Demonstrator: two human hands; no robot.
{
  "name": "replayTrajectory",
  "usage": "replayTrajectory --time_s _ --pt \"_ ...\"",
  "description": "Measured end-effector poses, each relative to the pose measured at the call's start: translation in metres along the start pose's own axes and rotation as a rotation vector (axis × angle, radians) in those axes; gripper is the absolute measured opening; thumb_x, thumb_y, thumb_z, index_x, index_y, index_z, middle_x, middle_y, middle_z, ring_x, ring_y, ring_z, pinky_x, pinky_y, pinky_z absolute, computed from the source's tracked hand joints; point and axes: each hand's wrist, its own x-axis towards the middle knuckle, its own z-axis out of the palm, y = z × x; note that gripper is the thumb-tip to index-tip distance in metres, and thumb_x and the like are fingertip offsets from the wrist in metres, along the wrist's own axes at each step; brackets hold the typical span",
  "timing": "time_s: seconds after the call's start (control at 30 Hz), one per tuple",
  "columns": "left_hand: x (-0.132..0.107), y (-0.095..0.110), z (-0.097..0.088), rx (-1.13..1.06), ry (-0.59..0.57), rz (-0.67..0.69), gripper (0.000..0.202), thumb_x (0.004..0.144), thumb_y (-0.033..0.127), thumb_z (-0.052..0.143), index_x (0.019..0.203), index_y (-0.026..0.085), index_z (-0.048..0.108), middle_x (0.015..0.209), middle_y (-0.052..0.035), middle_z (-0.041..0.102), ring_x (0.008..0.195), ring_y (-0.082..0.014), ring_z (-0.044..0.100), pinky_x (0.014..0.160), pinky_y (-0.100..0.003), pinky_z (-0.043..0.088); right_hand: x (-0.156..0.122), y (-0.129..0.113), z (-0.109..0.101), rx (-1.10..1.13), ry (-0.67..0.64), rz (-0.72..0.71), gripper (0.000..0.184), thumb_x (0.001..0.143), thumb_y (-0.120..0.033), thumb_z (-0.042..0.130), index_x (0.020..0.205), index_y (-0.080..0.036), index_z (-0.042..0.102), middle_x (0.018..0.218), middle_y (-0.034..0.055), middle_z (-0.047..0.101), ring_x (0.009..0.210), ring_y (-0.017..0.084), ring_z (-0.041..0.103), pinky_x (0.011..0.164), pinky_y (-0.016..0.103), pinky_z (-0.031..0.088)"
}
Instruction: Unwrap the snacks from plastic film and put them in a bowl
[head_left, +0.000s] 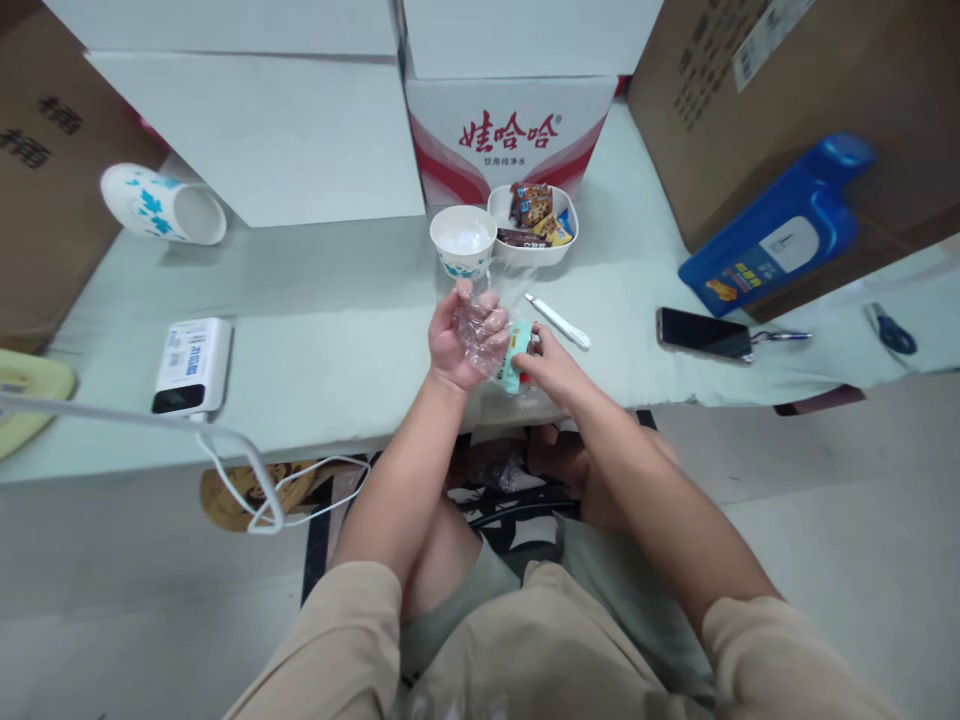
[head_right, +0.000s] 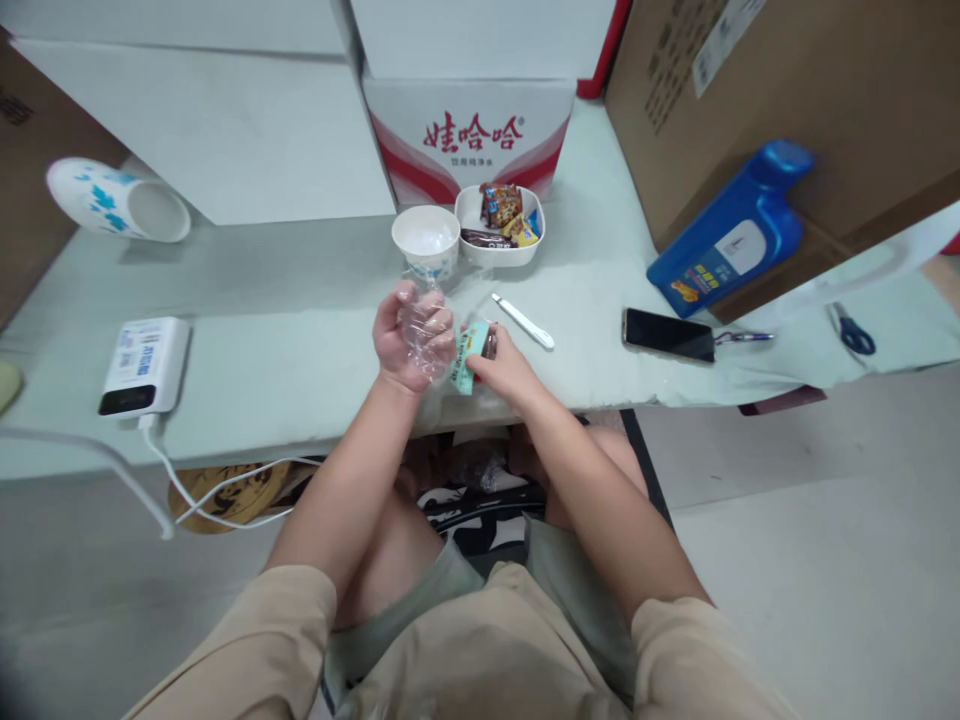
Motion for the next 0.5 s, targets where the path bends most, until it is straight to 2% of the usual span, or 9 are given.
replayTrajectory --time_s 0.1,0.17,0.27,0.33,0.43,0.5 --pt "0.004 0.014 -0.008 0.025 0.068 0.071 0.032 0.093 0.052 0.055 0.078 0.024 0.057 0.066 0.0006 0.039 0.052 -0.0094 0.035 0.045 -0.022 0.028 0.001 0.001 0.001 0.220 0.023 0.139 0.050 0.071 -0.028 0.052 0.121 -0.026 0.046 0.105 0.0026 0.068 0.092 0.021 0.068 0.077 0.038 0.059" --pt "0.006 0.024 -0.015 0.042 0.122 0.112 0.033 0.094 0.052 0.053 0.077 0.024 0.057 0.065 0.0007 0.038 0.052 -0.0092 0.034 0.044 -0.021 0.027 0.002 0.003 0.000 0.239 0.028 0.168 0.051 0.071 -0.030 0.056 0.121 -0.027 0.045 0.106 0.0028 0.068 0.094 0.022 0.068 0.079 0.039 0.059" --pt "0.004 0.038 -0.025 0.035 0.154 0.153 0.034 0.095 0.047 0.053 0.072 0.023 0.057 0.065 0.0010 0.038 0.051 -0.0084 0.033 0.045 -0.022 0.026 0.002 0.007 -0.001 0.109 0.051 0.068 0.061 0.063 -0.031 0.069 0.119 -0.025 0.046 0.106 0.0039 0.069 0.099 0.024 0.067 0.091 0.043 0.055" --pt "0.003 0.044 -0.032 0.007 0.152 0.177 0.034 0.096 0.044 0.053 0.070 0.022 0.058 0.064 0.0012 0.038 0.050 -0.0082 0.033 0.045 -0.022 0.026 0.001 0.010 -0.002 0.085 0.086 0.031 0.067 0.063 -0.030 0.070 0.125 -0.025 0.044 0.105 0.0043 0.069 0.097 0.024 0.067 0.092 0.045 0.055" --pt "0.003 0.051 -0.043 -0.027 0.169 0.221 0.035 0.096 0.039 0.053 0.066 0.022 0.057 0.061 0.0018 0.037 0.049 -0.0081 0.031 0.045 -0.022 0.026 -0.003 0.013 -0.009 0.199 0.152 0.038 0.075 0.067 -0.033 0.068 0.135 -0.027 0.036 0.109 0.0059 0.069 0.093 0.023 0.069 0.086 0.044 0.057" --pt "0.005 0.055 -0.048 -0.038 0.190 0.243 0.035 0.095 0.037 0.054 0.064 0.021 0.055 0.059 0.0029 0.035 0.048 -0.0076 0.030 0.045 -0.021 0.026 -0.005 0.015 -0.021 0.261 0.202 0.002 0.071 0.068 -0.035 0.068 0.133 -0.027 0.038 0.115 0.0073 0.068 0.098 0.024 0.069 0.086 0.043 0.057"
